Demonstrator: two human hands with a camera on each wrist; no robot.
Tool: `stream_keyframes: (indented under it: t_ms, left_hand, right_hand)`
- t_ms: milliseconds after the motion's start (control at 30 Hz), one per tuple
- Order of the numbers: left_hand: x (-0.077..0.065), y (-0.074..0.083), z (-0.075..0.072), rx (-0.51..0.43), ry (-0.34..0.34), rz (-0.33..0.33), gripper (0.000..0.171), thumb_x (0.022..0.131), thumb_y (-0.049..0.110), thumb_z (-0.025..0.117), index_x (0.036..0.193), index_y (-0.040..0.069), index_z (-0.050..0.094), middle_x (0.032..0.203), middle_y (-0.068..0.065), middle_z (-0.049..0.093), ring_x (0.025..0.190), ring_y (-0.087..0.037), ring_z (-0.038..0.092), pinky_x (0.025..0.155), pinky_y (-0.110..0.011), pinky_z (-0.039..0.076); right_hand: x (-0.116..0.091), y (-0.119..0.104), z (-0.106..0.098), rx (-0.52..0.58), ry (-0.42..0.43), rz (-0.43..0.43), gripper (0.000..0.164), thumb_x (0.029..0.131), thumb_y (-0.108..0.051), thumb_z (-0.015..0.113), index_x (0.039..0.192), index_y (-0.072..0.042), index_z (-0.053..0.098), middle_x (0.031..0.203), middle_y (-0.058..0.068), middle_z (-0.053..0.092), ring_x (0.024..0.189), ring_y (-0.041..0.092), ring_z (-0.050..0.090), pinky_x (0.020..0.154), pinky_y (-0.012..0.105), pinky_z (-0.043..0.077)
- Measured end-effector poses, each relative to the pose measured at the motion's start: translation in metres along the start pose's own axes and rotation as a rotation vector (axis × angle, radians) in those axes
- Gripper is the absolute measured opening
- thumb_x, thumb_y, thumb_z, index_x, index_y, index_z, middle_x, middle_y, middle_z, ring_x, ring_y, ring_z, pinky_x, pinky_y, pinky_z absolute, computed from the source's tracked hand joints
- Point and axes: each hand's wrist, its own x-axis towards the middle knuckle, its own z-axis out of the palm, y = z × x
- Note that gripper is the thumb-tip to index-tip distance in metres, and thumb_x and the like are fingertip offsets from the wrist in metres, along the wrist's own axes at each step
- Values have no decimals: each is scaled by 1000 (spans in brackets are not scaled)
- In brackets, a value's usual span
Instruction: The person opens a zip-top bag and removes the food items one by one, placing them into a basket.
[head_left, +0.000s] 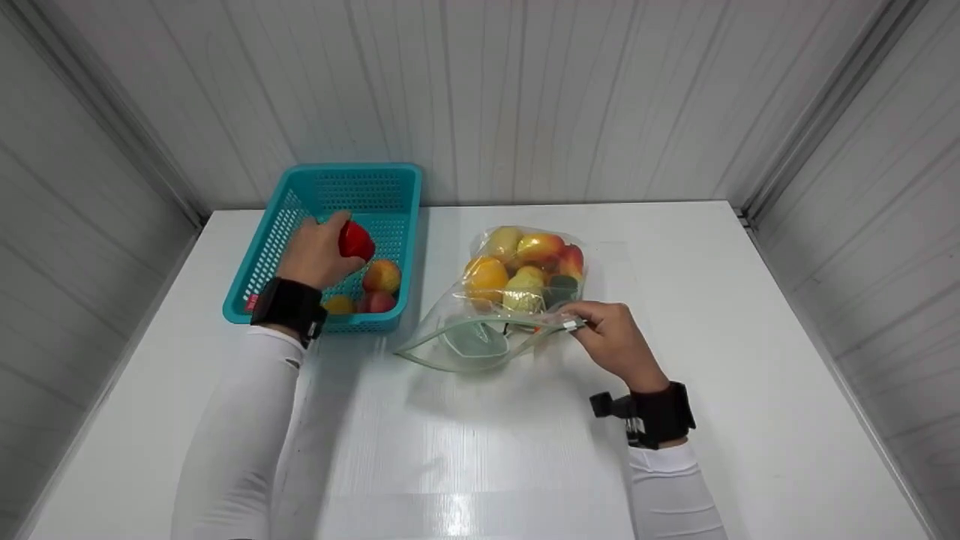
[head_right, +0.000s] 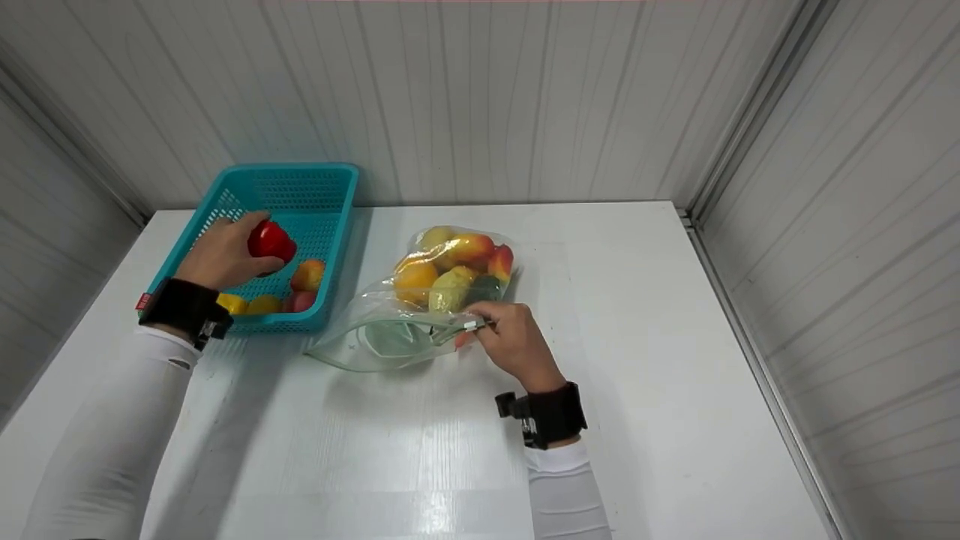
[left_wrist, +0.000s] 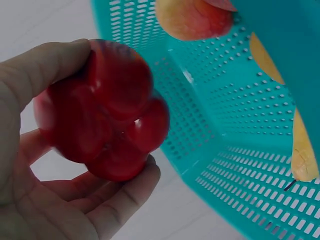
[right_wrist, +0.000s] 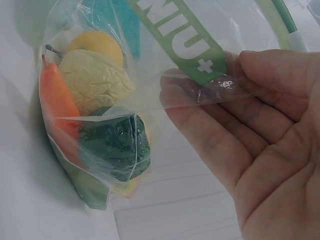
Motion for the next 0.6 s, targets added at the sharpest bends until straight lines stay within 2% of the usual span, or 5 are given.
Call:
stream_keyframes:
  t_ms: [133,400,600]
  left_hand:
    - [8,-4,0,35,-67,-19,70,91,16,76,150,-1,42,135,-34,53,121,-51,50,99,-63,51]
    - [18,-13,5,103,-147,-69,62,89,16,76,140,-8,50,128,-36,59,110,-51,57,97,-62,52]
    - [19,-12,4,132,-174,-92,56,89,14,77,133,-12,53,125,-36,60,109,-49,57,97,-60,53]
  right_hand:
    - [0,0,1,6,1,0,19,100,0,62,104,-5,80,98,6,78,75,12,57,70,24,45]
    - [-1,-2,1,1,5,-6,19,98,2,63,103,-5,80,99,6,78,77,11,59,71,22,46]
    - [-1,-1,0,-2,8,-6,19,98,2,64,103,-5,80,99,6,78,80,11,61,72,22,47]
